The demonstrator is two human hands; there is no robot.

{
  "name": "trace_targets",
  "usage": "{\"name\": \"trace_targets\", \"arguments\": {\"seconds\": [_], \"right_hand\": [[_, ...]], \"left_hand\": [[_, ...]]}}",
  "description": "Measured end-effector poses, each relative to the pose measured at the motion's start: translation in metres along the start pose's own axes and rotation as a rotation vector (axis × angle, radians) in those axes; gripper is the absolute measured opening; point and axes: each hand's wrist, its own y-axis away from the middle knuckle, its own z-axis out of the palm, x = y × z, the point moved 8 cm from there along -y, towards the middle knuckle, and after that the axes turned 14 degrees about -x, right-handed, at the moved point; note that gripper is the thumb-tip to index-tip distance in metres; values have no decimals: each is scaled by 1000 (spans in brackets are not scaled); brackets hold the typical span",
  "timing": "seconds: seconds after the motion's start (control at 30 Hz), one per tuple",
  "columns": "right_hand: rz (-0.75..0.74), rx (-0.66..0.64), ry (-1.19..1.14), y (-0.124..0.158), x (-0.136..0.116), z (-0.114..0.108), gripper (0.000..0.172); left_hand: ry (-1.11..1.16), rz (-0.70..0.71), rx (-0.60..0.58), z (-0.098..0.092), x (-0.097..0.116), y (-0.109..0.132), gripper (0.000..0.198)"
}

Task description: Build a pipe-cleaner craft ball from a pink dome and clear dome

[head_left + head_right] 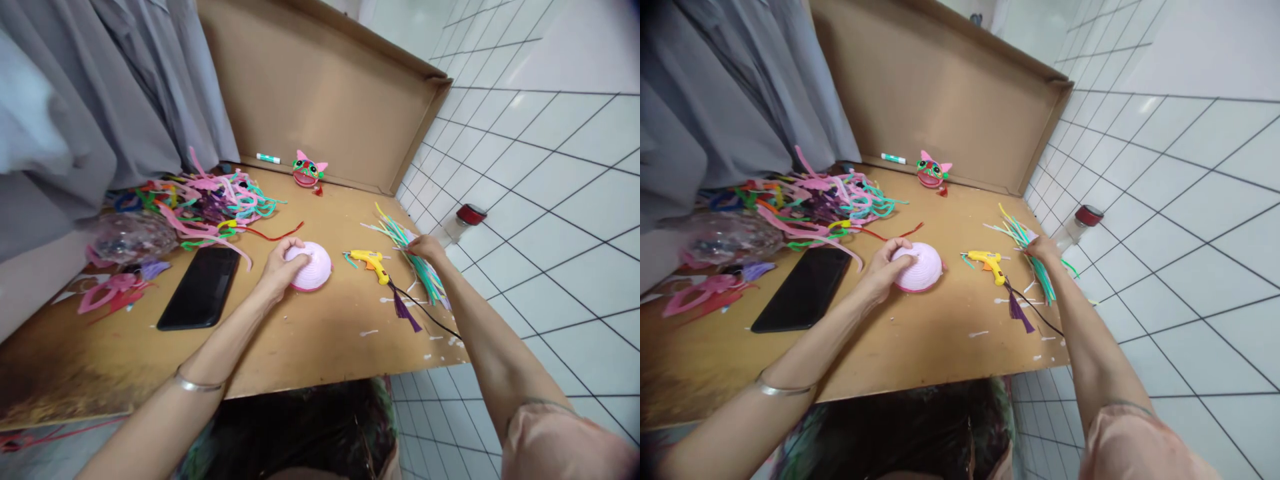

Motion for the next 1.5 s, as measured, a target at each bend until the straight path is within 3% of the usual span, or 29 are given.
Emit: {"name": "trace_targets", "arguments": {"seconds": [0.1,0.23,0.33,0.5,0.7,0.97,1.03,1.13,1.27,1.33,1.5], "right_hand": [[-9,-75,31,19,-13,12,11],[-215,-246,-24,53,-59,47,24],[-216,-262,57,70,-75,63,26],[-173,-253,167,80,-82,78,23],[-167,-203,329,97,-88,76,21],[-411,-446,294,173,-85,80,14],[-346,-403,341,188,-74,72,15],[-130,-247,439,199,-48,48,18],[160,82,704,205,-11,10,26],[195,220,830,206,-4,-1,28],[117,312,855,204,-11,2,27]], "left_hand": [[8,-8,-6,0,0,0,36],[-4,11,-4,-2,0,-2,34],[-11,24,-4,-2,0,-2,33],[-12,18,-8,-2,-1,-2,34],[9,5,-9,0,0,0,35],[-11,4,-8,-1,1,-1,36],[-7,6,-9,-2,0,-2,36],[2,6,-7,-4,-3,-3,36],[26,-2,7,-4,-4,-4,37],[33,-3,13,-4,-4,-4,37],[33,12,-6,-4,-4,-4,36]]}}
